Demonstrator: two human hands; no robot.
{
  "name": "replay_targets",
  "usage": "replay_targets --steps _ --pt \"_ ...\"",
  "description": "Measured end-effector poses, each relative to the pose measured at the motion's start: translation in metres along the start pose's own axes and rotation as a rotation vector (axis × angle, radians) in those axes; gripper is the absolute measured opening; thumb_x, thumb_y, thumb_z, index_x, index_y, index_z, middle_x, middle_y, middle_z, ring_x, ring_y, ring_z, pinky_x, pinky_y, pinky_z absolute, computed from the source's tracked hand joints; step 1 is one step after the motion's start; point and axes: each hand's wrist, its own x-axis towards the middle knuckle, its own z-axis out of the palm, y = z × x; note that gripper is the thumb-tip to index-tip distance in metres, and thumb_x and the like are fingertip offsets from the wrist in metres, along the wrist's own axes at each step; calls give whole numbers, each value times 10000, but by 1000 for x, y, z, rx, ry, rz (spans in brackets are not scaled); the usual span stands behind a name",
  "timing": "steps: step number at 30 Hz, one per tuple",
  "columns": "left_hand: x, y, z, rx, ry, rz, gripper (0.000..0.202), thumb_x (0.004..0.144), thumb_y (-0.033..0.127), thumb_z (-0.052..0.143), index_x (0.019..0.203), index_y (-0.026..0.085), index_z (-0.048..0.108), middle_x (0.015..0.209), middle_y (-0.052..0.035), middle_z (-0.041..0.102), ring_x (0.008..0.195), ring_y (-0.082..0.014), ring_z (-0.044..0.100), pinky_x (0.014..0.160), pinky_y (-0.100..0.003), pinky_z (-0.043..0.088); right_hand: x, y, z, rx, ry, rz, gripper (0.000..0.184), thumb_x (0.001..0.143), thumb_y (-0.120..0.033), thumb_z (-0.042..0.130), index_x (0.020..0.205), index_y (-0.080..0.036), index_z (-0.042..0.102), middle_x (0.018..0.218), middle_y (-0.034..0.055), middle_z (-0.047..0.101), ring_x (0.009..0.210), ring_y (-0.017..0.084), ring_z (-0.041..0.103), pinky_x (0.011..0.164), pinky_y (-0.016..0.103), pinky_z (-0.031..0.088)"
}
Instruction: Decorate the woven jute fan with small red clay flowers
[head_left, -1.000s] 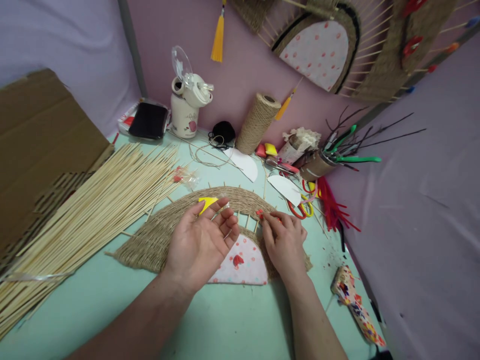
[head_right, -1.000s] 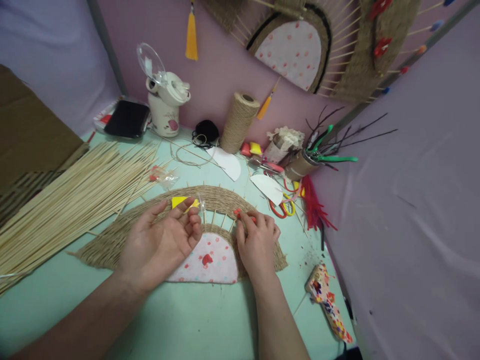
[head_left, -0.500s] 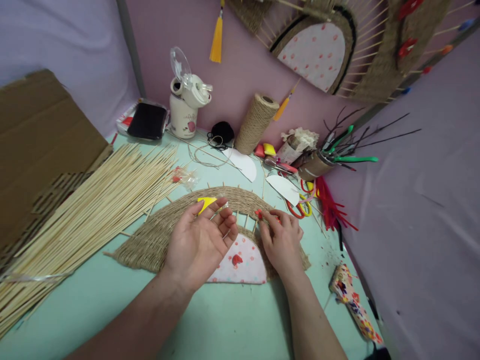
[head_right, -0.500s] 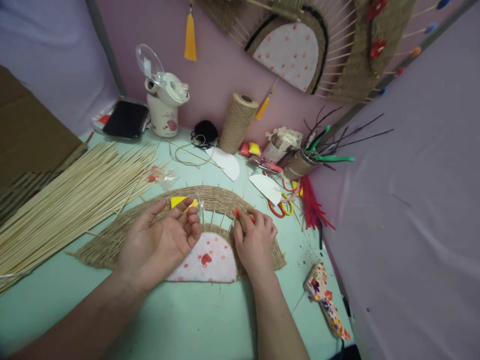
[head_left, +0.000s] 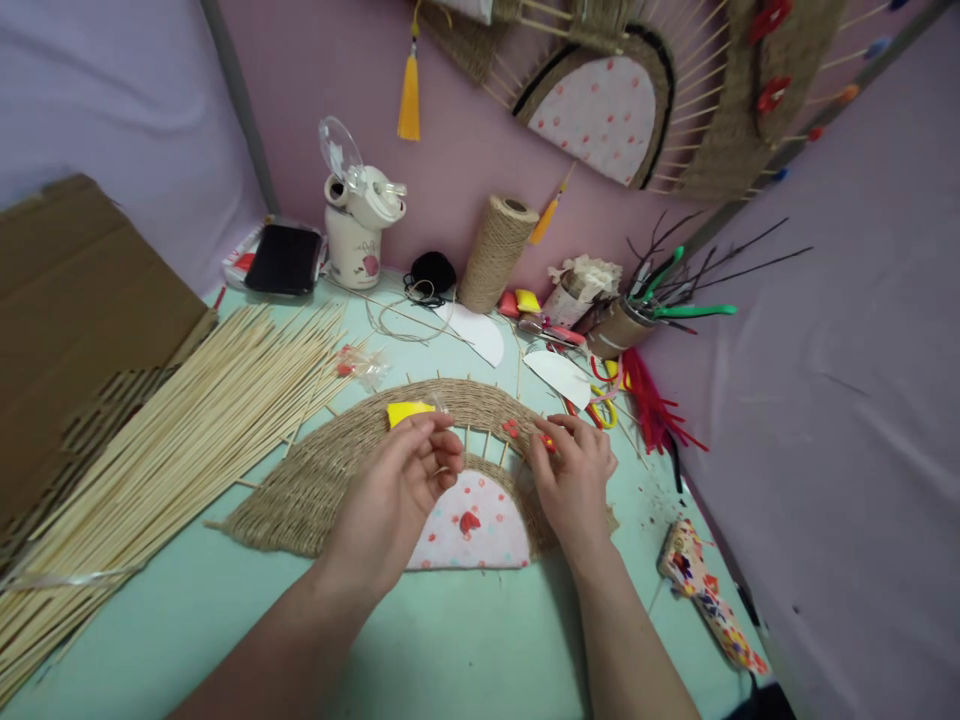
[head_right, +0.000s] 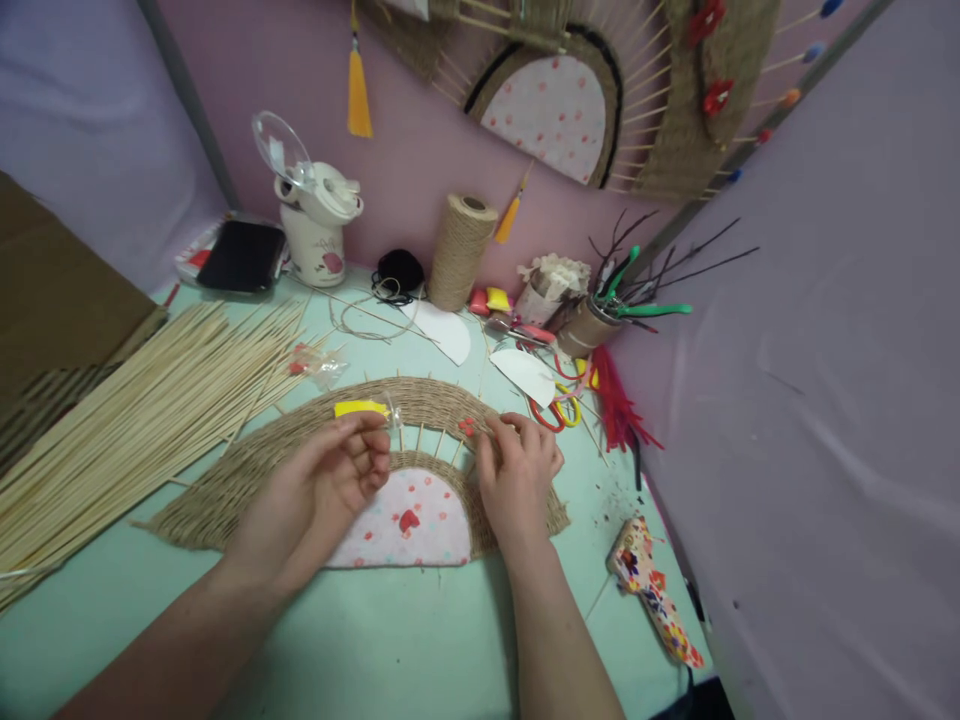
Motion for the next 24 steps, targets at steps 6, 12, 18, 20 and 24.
replay_targets --steps 6,12,18,20,24 --pt "-4 -9 1 618 -5 124 143 791 299 662 882 189 650 751 18 605 697 -90 530 621 -179 432 3 6 2 -4 -106 48 150 900 -280 597 917 -260 744 1047 35 690 1037 249 488 864 399 269" --pt "-4 -14 4 729 -52 99 154 797 334 639 879 204 636 739 23 589 704 -108 531 588 -196 462 9 1 6 36 -159 84 170 903 -244 597 851 -270 756 1047 38 699 1030 252 481 850 402 253" --pt "-4 -15 6 706 -70 70 177 771 343 654 857 190 630 721 17 605 675 -107 537 568 -200 481 14 -3 11 34 -181 85 188 908 -241 592 819 -260 756 1046 44 695 1030 251 468 849 405 241" --pt "-4 -14 7 699 -73 67 181 763 344 660 847 186 634 715 15 606 680 -112 544 571 -204 491 14 -4 12 38 -179 76 193 909 -242 589 814 -256 756 1036 45 695 1017 245 466 848 402 241" --pt "-6 -13 10 678 -74 73 170 741 325 671 822 179 641 725 9 615 687 -119 545 573 -212 502 14 -5 14 25 -154 62 196 912 -233 582 822 -253 754 1023 41 698 1016 236 466 848 396 245"
